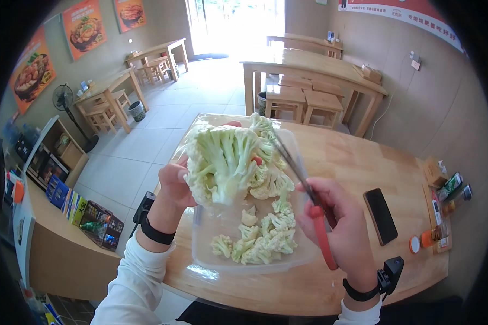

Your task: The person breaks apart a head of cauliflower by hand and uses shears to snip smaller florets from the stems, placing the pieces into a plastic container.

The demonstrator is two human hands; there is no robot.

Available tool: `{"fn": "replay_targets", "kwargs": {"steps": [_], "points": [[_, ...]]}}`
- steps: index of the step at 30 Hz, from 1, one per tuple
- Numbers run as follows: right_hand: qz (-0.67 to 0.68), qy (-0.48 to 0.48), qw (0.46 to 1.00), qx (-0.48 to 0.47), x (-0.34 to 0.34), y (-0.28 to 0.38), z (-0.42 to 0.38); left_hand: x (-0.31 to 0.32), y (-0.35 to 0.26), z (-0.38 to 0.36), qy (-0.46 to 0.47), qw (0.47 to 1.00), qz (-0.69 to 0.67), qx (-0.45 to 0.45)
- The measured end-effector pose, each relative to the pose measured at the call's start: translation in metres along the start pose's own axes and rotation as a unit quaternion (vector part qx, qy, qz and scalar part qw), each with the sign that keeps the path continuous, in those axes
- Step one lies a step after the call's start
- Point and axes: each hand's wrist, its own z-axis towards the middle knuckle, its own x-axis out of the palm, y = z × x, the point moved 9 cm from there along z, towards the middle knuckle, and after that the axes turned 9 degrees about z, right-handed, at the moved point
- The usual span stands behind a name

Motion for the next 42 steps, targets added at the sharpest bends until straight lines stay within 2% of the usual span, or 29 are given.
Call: {"fn": "replay_targets", "kwargs": {"steps": [4, 6, 13, 15, 19, 22, 24, 25, 27, 31, 33, 34, 36, 37, 39, 40, 42], "points": [[0.01, 0.026, 0.999, 0.021, 0.01, 0.001, -0.005, 0.005, -0.009, 0.003, 0.007, 0.999, 0.039, 0.026], [0.004, 0.023, 1.0, 0.011, 0.011, 0.0, -0.005, -0.003, -0.009, 0.002, -0.046, 0.998, 0.02, 0.029], [-0.065, 0.064, 0.996, 0.011, 0.016, 0.002, -0.006, 0.002, -0.019, 0.002, -0.032, 0.995, 0.07, 0.067], [-0.096, 0.047, 0.994, -0.012, 0.013, 0.008, -0.006, 0.002, -0.027, 0.001, -0.034, 0.987, 0.122, 0.096], [-0.116, 0.028, 0.992, -0.028, 0.009, 0.015, -0.009, 0.003, -0.035, -0.001, -0.053, 0.984, 0.138, 0.104], [-0.135, 0.02, 0.99, -0.025, 0.007, 0.017, -0.011, 0.003, -0.036, -0.001, -0.024, 0.981, 0.16, 0.107], [-0.192, 0.002, 0.981, -0.027, 0.003, 0.021, -0.012, 0.0, -0.037, -0.001, -0.017, 0.965, 0.241, 0.102], [-0.192, 0.002, 0.981, -0.026, 0.003, 0.02, -0.013, 0.0, -0.038, -0.001, -0.017, 0.965, 0.24, 0.101], [-0.193, -0.005, 0.981, -0.036, 0.002, 0.021, -0.013, 0.002, -0.043, 0.0, -0.021, 0.93, 0.348, 0.118], [-0.187, -0.027, 0.981, -0.049, 0.004, 0.017, -0.013, 0.005, -0.041, 0.0, -0.041, 0.925, 0.354, 0.134], [-0.155, -0.038, 0.987, -0.011, 0.003, 0.01, -0.013, 0.011, -0.041, 0.0, -0.012, 0.892, 0.42, 0.164], [-0.155, -0.04, 0.987, -0.011, 0.003, 0.008, -0.013, 0.011, -0.041, 0.001, -0.011, 0.893, 0.42, 0.164], [-0.158, -0.048, 0.985, -0.052, 0.003, 0.01, -0.013, 0.021, -0.044, -0.001, 0.0, 0.841, 0.506, 0.19], [-0.159, -0.051, 0.984, -0.055, 0.003, 0.01, -0.014, 0.025, -0.045, -0.002, 0.003, 0.841, 0.506, 0.192], [-0.207, -0.032, 0.978, -0.009, 0.006, 0.004, -0.013, 0.037, -0.043, -0.003, 0.007, 0.765, 0.618, 0.18], [-0.225, -0.014, 0.974, 0.007, 0.01, 0.007, -0.013, 0.042, -0.042, -0.001, 0.002, 0.783, 0.6, 0.165], [-0.247, -0.009, 0.969, -0.002, 0.009, 0.007, -0.012, 0.042, -0.04, -0.002, 0.004, 0.779, 0.607, 0.158]]}}
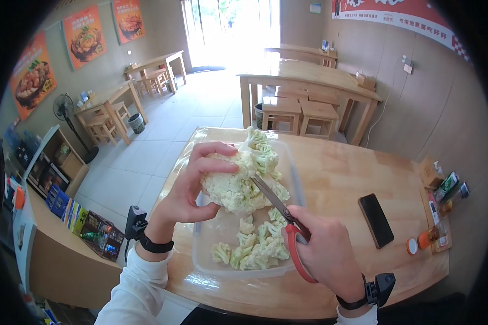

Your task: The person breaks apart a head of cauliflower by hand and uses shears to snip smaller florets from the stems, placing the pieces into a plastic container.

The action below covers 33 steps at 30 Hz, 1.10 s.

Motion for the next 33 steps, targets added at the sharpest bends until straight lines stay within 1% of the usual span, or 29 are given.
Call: {"fn": "replay_targets", "kwargs": {"steps": [1, 5, 7, 8, 10, 11, 12, 13, 14, 15, 17, 18, 19, 20, 21, 22, 23, 24, 25, 26, 27, 28, 29, 30, 31, 33], "points": [[-0.024, 0.005, 1.0, -0.006, 0.0, 0.0, 0.0, 0.002, 0.002, 0.0, 0.006, 1.0, 0.005, -0.007], [-0.042, 0.016, 0.999, 0.004, -0.004, 0.001, -0.003, 0.009, 0.0, -0.001, 0.022, 1.0, 0.016, -0.003], [0.028, 0.014, 0.999, -0.026, -0.001, -0.003, -0.005, 0.012, 0.001, -0.004, 0.019, 1.0, -0.007, 0.002], [0.027, 0.012, 0.999, -0.029, -0.009, 0.001, -0.007, 0.011, 0.003, -0.006, 0.018, 1.0, -0.005, 0.005], [-0.009, 0.09, 0.996, 0.019, -0.015, 0.005, -0.013, 0.0, 0.01, -0.012, -0.042, 0.992, -0.116, -0.013], [-0.009, 0.093, 0.995, 0.023, -0.019, 0.009, -0.014, 0.0, 0.007, -0.013, -0.044, 0.992, -0.12, -0.018], [0.055, 0.067, 0.994, 0.062, -0.027, 0.007, -0.016, 0.002, 0.017, -0.018, -0.072, 0.957, -0.268, -0.086], [0.117, 0.037, 0.987, 0.099, -0.032, 0.002, -0.018, 0.008, 0.025, -0.024, -0.098, 0.896, -0.407, -0.148], [0.177, 0.012, 0.976, 0.124, -0.029, 0.001, -0.016, 0.015, 0.024, -0.029, -0.097, 0.854, -0.48, -0.176], [0.177, 0.012, 0.976, 0.125, -0.022, 0.0, -0.013, 0.019, 0.024, -0.033, -0.097, 0.854, -0.481, -0.176], [0.351, 0.008, 0.933, 0.083, -0.001, -0.003, 0.0, 0.033, 0.027, -0.04, -0.087, 0.803, -0.56, -0.186], [0.352, 0.006, 0.932, 0.083, 0.008, -0.006, 0.005, 0.037, 0.028, -0.041, -0.089, 0.79, -0.579, -0.182], [0.378, 0.04, 0.923, 0.065, 0.022, -0.003, 0.01, 0.041, 0.026, -0.04, -0.086, 0.789, -0.579, -0.184], [0.403, 0.073, 0.911, 0.047, 0.034, 0.003, 0.012, 0.044, 0.025, -0.037, -0.086, 0.802, -0.56, -0.189], [0.404, 0.07, 0.911, 0.05, 0.04, 0.004, 0.015, 0.045, 0.026, -0.037, -0.086, 0.814, -0.541, -0.193], [0.422, 0.057, 0.904, 0.036, 0.043, 0.007, 0.017, 0.047, 0.03, -0.036, -0.04, 0.859, -0.475, -0.189], [0.44, 0.045, 0.897, 0.022, 0.044, 0.008, 0.019, 0.047, 0.031, -0.035, -0.04, 0.857, -0.478, -0.191], [0.434, 0.024, 0.901, 0.015, 0.042, 0.007, 0.02, 0.048, 0.026, -0.032, -0.012, 0.882, -0.433, -0.186], [0.433, 0.024, 0.901, 0.017, 0.042, 0.005, 0.021, 0.049, 0.02, -0.03, 0.016, 0.904, -0.386, -0.181], [0.396, -0.005, 0.918, -0.022, 0.034, 0.007, 0.021, 0.05, 0.014, -0.031, 0.05, 0.899, -0.392, -0.19], [0.358, -0.034, 0.931, -0.061, 0.027, 0.009, 0.021, 0.051, 0.016, -0.032, 0.051, 0.898, -0.394, -0.191], [0.358, -0.036, 0.931, -0.058, 0.028, 0.006, 0.022, 0.056, 0.021, -0.035, 0.059, 0.873, -0.43, -0.222], [0.335, -0.042, 0.936, -0.101, 0.026, 0.01, 0.022, 0.061, 0.025, -0.037, 0.067, 0.847, -0.464, -0.25], [0.313, -0.048, 0.938, -0.144, 0.024, 0.014, 0.021, 0.062, 0.026, -0.036, 0.042, 0.811, -0.505, -0.293], [0.311, -0.048, 0.938, -0.143, 0.024, 0.012, 0.022, 0.064, 0.026, -0.033, 0.042, 0.81, -0.506, -0.292], [0.303, -0.019, 0.943, -0.134, 0.029, 0.009, 0.023, 0.058, 0.034, -0.029, 0.026, 0.886, -0.353, -0.301]]}}
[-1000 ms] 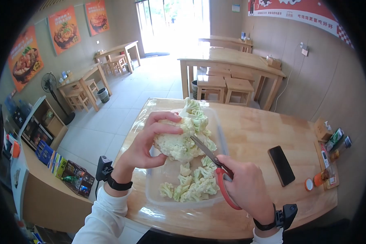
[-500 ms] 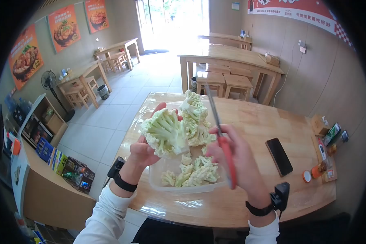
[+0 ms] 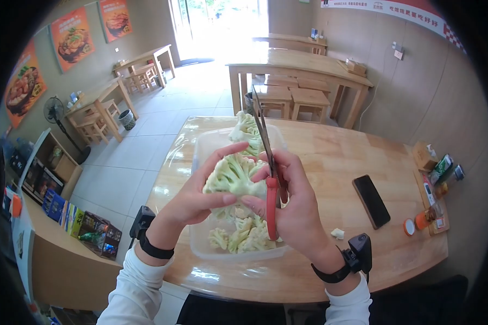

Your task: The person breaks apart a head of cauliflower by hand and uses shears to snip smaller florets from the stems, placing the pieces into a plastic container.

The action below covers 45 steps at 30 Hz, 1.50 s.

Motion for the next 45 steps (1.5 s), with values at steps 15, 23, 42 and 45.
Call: {"fn": "replay_targets", "kwargs": {"steps": [15, 23, 42, 45], "points": [[-0.23, -0.059, 0.953, -0.19, 0.0, 0.019, -0.014, 0.018, -0.019, -0.014, -0.091, 0.991, 0.099, 0.01], [0.019, -0.166, 0.983, -0.071, -0.031, 0.007, -0.001, 0.017, -0.009, -0.013, -0.092, 0.996, -0.008, 0.02], [0.053, -0.093, 0.994, -0.031, -0.048, 0.023, 0.001, -0.017, -0.028, -0.01, -0.161, 0.978, 0.04, 0.129], [0.045, -0.083, 0.995, -0.035, -0.045, 0.022, 0.001, -0.02, -0.026, -0.01, -0.17, 0.977, 0.056, 0.116]]}}
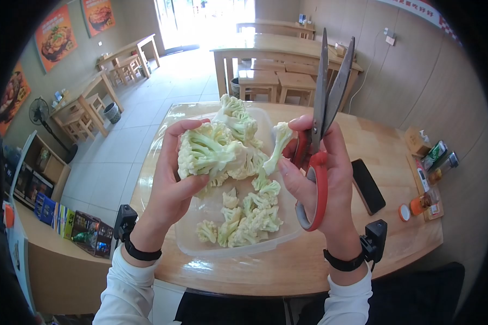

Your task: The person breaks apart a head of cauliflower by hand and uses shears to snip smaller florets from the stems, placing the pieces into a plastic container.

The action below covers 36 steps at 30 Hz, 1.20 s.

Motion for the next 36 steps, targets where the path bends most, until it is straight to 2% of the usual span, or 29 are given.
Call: {"fn": "replay_targets", "kwargs": {"steps": [9, 11, 13, 17, 21, 24, 26, 27, 29, 31, 32, 33, 35, 36], "points": [[-0.013, 0.051, 0.998, -0.022, 0.014, 0.001, -0.003, 0.006, 0.008, -0.002, 0.009, 1.0, 0.006, -0.025], [-0.044, 0.047, 0.997, -0.053, 0.019, 0.008, -0.003, 0.007, 0.01, -0.003, 0.008, 1.0, 0.005, -0.026], [-0.068, 0.063, 0.995, -0.043, 0.026, 0.006, -0.006, 0.007, 0.01, -0.004, 0.002, 0.989, 0.15, 0.001], [-0.142, 0.106, 0.984, -0.012, 0.038, -0.008, -0.013, 0.013, 0.015, -0.01, 0.008, 0.979, 0.202, -0.008], [-0.21, 0.141, 0.966, -0.051, 0.053, -0.006, -0.019, 0.013, 0.017, -0.011, -0.013, 0.974, 0.224, -0.01], [-0.175, 0.128, 0.972, -0.085, 0.058, -0.009, -0.022, 0.014, 0.005, -0.01, -0.028, 0.967, 0.249, 0.041], [-0.142, 0.115, 0.978, -0.097, 0.058, -0.006, -0.024, 0.014, 0.006, -0.01, -0.033, 0.977, 0.211, 0.027], [-0.135, 0.098, 0.983, -0.073, 0.055, -0.009, -0.024, 0.012, 0.009, -0.01, -0.038, 0.984, 0.171, 0.012], [-0.128, 0.08, 0.987, -0.05, 0.051, -0.013, -0.021, 0.01, 0.007, -0.008, -0.033, 0.981, 0.192, 0.022], [0.049, 0.051, 0.995, -0.067, 0.043, -0.011, -0.017, 0.003, 0.019, -0.009, -0.056, 0.994, 0.03, -0.083], [0.057, 0.028, 0.998, -0.024, 0.035, -0.013, -0.015, 0.002, 0.017, -0.008, -0.058, 0.994, 0.03, -0.084], [0.057, 0.028, 0.998, -0.024, 0.029, -0.004, -0.012, 0.003, 0.015, -0.007, -0.032, 0.993, 0.07, -0.091], [0.012, 0.06, 0.994, 0.091, 0.02, -0.005, -0.006, 0.0, 0.017, -0.005, -0.004, 0.989, 0.111, -0.098], [-0.047, 0.071, 0.99, 0.116, 0.014, 0.0, -0.003, 0.002, 0.009, -0.003, 0.028, 0.969, 0.243, -0.016]]}}
